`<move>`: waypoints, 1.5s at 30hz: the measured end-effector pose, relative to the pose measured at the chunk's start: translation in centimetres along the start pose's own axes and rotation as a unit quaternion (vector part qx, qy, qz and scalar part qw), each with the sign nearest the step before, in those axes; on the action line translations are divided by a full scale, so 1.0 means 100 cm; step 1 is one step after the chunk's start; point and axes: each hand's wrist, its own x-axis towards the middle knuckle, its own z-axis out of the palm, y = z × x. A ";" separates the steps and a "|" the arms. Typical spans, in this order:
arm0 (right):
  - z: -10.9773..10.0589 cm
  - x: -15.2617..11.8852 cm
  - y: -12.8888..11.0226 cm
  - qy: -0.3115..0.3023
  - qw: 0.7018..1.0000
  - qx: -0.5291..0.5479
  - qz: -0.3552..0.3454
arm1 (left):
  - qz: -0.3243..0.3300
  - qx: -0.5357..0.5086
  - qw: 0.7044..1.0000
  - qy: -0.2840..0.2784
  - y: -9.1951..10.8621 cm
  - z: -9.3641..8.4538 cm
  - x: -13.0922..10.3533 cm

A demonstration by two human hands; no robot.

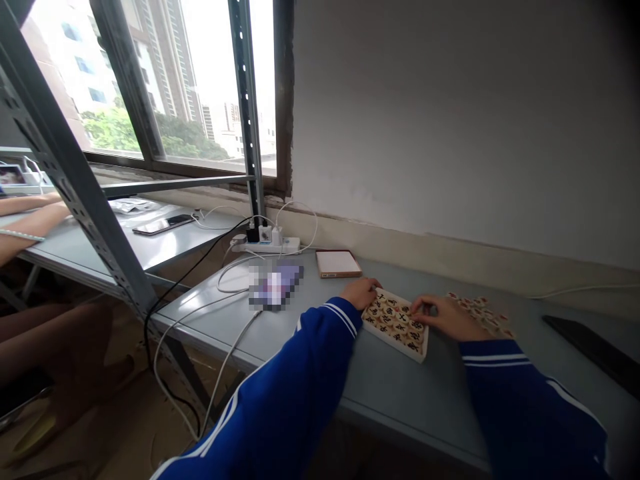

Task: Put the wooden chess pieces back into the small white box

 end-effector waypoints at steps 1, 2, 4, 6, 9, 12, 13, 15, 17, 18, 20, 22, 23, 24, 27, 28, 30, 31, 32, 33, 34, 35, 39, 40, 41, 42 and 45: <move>0.000 0.001 -0.002 0.017 1.000 0.014 0.002 | -0.010 0.002 1.000 0.002 0.000 -0.002 -0.001; 0.001 0.001 -0.003 0.045 0.999 0.029 0.008 | -0.021 0.006 1.000 0.005 0.001 -0.003 -0.001; 0.003 0.004 -0.003 0.114 0.990 0.071 0.032 | -0.043 0.016 0.999 0.009 0.000 -0.005 -0.001; 0.005 0.008 0.001 0.166 0.974 0.145 0.051 | -0.061 0.018 0.998 0.002 -0.001 -0.006 -0.001; 0.008 0.012 0.008 0.177 0.949 0.257 0.051 | -0.069 0.014 0.998 -0.008 -0.002 -0.006 0.000; 0.010 0.015 0.016 0.178 0.941 0.280 0.059 | -0.055 0.037 0.998 0.008 -0.004 -0.009 -0.002; 0.011 0.016 0.020 0.181 0.941 0.278 0.063 | -0.053 0.051 0.997 0.021 -0.005 -0.010 -0.003; 0.013 0.018 0.029 0.183 0.943 0.272 0.065 | -0.062 0.071 0.994 0.051 -0.009 -0.014 -0.005; 0.017 0.019 0.038 0.173 0.948 0.259 0.066 | -0.081 0.065 0.993 0.063 -0.013 -0.017 -0.006; 0.020 0.020 0.042 0.163 0.954 0.242 0.068 | -0.085 0.059 0.993 0.063 -0.015 -0.018 -0.007; 0.023 0.019 0.047 0.136 0.974 0.168 0.073 | -0.084 0.052 0.993 0.064 -0.018 -0.017 -0.007; 0.025 0.017 0.048 0.120 0.989 0.039 0.075 | -0.074 0.056 0.993 0.070 -0.021 -0.014 -0.006; 0.025 0.016 0.046 0.120 0.990 -0.032 0.071 | -0.069 0.059 0.993 0.074 -0.021 -0.013 -0.006; 0.025 0.014 0.044 0.123 0.986 -0.095 0.065 | -0.064 0.063 0.993 0.079 -0.022 -0.011 -0.005; 0.022 0.012 0.036 0.121 0.973 -0.192 0.041 | -0.061 0.071 0.992 0.090 -0.022 -0.008 -0.004; 0.021 0.011 0.034 0.110 0.973 -0.200 0.033 | -0.062 0.073 0.991 0.091 -0.022 -0.008 -0.004; 0.020 0.010 0.034 0.093 0.973 -0.211 0.021 | -0.064 0.075 0.991 0.091 -0.022 -0.007 -0.004; 0.020 0.010 0.036 0.093 0.970 -0.223 0.023 | -0.064 0.075 0.991 0.091 -0.022 -0.007 -0.004; 0.019 0.009 0.039 0.099 0.965 -0.239 0.031 | -0.062 0.074 0.991 0.092 -0.022 -0.008 -0.005; 0.019 0.007 0.043 0.110 0.958 -0.260 0.047 | -0.061 0.073 0.991 0.092 -0.022 -0.008 -0.005; 0.019 0.006 0.047 0.121 0.949 -0.282 0.071 | -0.059 0.071 0.991 0.093 -0.021 -0.008 -0.005; 0.018 0.004 0.050 0.131 0.939 -0.303 0.098 | -0.058 0.069 0.992 0.093 -0.021 -0.008 -0.005; 0.014 0.001 0.051 0.149 0.923 -0.324 0.147 | -0.064 0.060 0.991 0.096 -0.021 -0.009 -0.007; 0.013 0.002 0.047 0.155 0.928 -0.308 0.138 | -0.067 0.059 0.991 0.098 -0.020 -0.009 -0.007; 0.013 0.003 0.040 0.164 0.937 -0.284 0.121 | -0.070 0.059 0.991 0.099 -0.020 -0.008 -0.007; 0.013 0.005 0.033 0.170 0.949 -0.250 0.094 | -0.072 0.058 0.991 0.098 -0.020 -0.008 -0.008; 0.018 0.010 0.010 0.152 0.981 -0.124 -0.011 | -0.075 0.061 0.990 0.101 -0.020 -0.007 -0.007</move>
